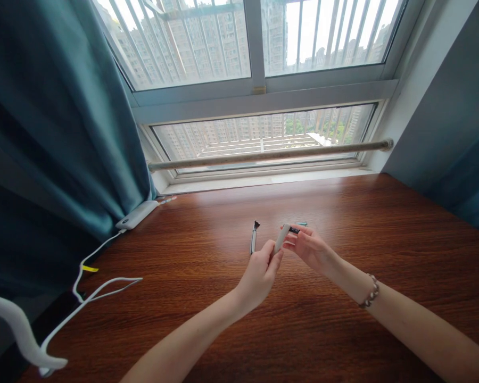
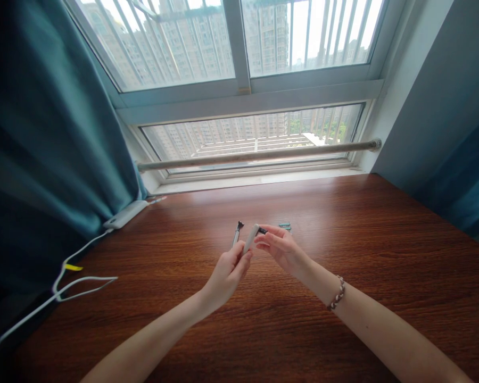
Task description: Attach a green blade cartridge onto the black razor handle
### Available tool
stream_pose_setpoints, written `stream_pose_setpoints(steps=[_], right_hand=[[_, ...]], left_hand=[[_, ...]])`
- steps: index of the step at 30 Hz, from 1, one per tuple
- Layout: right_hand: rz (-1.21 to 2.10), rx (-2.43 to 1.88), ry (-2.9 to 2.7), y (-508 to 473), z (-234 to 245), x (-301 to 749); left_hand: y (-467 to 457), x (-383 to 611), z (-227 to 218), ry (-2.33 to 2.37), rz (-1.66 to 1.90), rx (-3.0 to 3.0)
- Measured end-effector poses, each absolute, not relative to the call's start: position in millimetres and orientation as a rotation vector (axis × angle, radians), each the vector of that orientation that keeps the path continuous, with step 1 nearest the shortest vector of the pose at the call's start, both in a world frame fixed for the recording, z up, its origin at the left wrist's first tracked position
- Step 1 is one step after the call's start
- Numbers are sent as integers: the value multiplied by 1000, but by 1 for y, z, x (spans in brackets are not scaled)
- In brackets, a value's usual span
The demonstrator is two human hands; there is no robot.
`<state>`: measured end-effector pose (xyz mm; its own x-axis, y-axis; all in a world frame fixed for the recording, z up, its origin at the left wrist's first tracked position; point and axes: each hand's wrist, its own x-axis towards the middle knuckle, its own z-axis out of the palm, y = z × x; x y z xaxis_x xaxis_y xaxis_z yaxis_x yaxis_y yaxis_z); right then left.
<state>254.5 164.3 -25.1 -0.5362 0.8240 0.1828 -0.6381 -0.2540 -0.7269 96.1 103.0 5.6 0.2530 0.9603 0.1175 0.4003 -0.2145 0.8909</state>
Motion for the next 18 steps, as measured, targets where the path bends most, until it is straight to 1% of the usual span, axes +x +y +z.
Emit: stream_pose_setpoints(steps=[11,18], right_hand=[[1931,-352,-1010,160,-18,253],[1897,-352,-970,162,-19,255]], left_hand=[[100,99,8,1070,873,1747],[103,95,8,1258,938,1759]])
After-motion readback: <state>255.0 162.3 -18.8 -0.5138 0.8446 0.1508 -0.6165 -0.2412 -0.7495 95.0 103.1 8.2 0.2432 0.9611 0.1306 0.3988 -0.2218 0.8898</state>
